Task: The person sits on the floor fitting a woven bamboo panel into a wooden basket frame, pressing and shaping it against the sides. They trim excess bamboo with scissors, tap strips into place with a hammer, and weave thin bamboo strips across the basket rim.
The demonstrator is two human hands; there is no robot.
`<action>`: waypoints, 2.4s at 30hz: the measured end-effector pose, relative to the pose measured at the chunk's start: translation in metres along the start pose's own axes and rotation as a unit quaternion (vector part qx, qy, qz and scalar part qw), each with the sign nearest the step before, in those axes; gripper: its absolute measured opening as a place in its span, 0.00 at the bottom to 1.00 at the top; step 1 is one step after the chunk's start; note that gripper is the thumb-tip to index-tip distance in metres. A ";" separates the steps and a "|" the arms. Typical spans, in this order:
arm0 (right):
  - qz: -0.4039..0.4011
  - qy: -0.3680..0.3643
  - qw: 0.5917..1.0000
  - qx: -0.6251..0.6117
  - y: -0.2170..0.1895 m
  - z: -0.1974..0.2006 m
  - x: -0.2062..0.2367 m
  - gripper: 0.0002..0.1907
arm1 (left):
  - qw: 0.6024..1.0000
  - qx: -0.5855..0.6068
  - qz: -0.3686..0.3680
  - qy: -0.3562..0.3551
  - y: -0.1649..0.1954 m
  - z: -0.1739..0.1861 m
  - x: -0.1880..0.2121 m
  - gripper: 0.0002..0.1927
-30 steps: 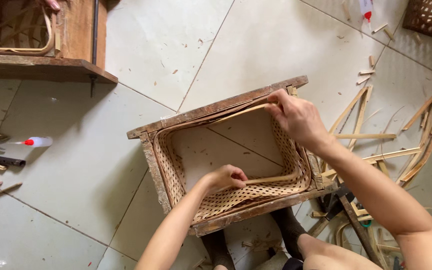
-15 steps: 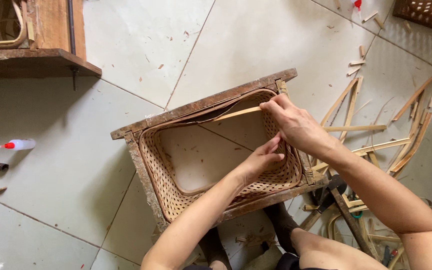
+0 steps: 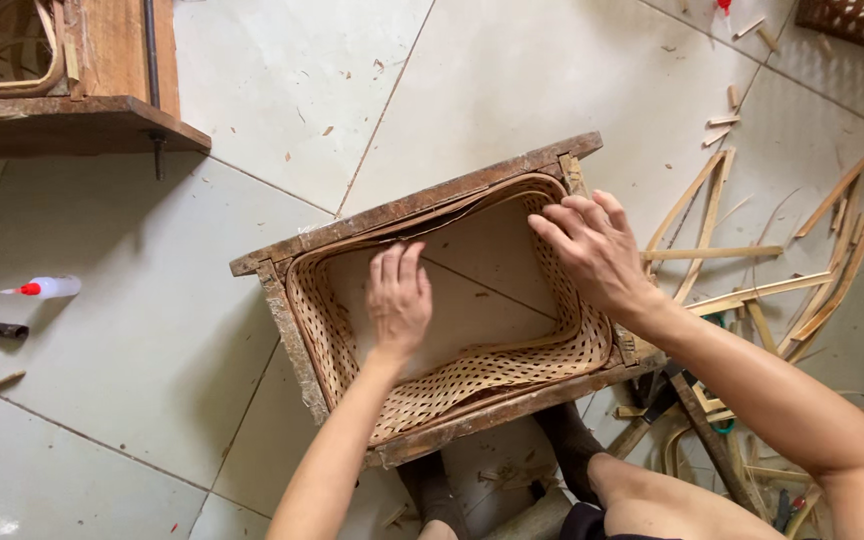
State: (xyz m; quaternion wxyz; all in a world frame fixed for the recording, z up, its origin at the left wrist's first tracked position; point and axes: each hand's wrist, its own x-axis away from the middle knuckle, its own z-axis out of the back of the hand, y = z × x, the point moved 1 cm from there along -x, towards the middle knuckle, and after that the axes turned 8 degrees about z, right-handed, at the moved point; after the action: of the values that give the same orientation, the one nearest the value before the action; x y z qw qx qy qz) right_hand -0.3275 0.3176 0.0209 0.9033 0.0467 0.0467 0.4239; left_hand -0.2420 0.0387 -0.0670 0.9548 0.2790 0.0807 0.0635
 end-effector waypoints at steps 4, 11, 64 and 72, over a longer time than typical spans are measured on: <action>0.031 -0.085 0.994 0.058 -0.013 0.020 0.008 0.33 | 0.997 -0.074 -0.014 -0.034 -0.021 0.002 -0.003 0.21; 0.112 -0.291 0.903 0.296 -0.030 0.030 -0.004 0.38 | 0.983 -0.168 -0.040 0.058 -0.001 0.000 -0.016 0.19; 0.057 -0.349 0.808 -0.470 -0.112 -0.082 -0.021 0.17 | 0.636 -0.513 -0.086 -0.570 -0.030 0.013 0.075 0.22; 0.100 -0.343 0.782 -0.510 -0.112 -0.073 -0.012 0.16 | 0.744 -0.319 0.067 -0.584 -0.020 0.027 0.076 0.16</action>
State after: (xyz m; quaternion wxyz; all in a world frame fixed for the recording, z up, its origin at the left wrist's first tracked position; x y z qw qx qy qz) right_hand -0.2588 0.2402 -0.0651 0.7042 -0.2746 -0.4940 0.4298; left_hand -0.1610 0.0211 -0.0645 0.8419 -0.0544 -0.5363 -0.0256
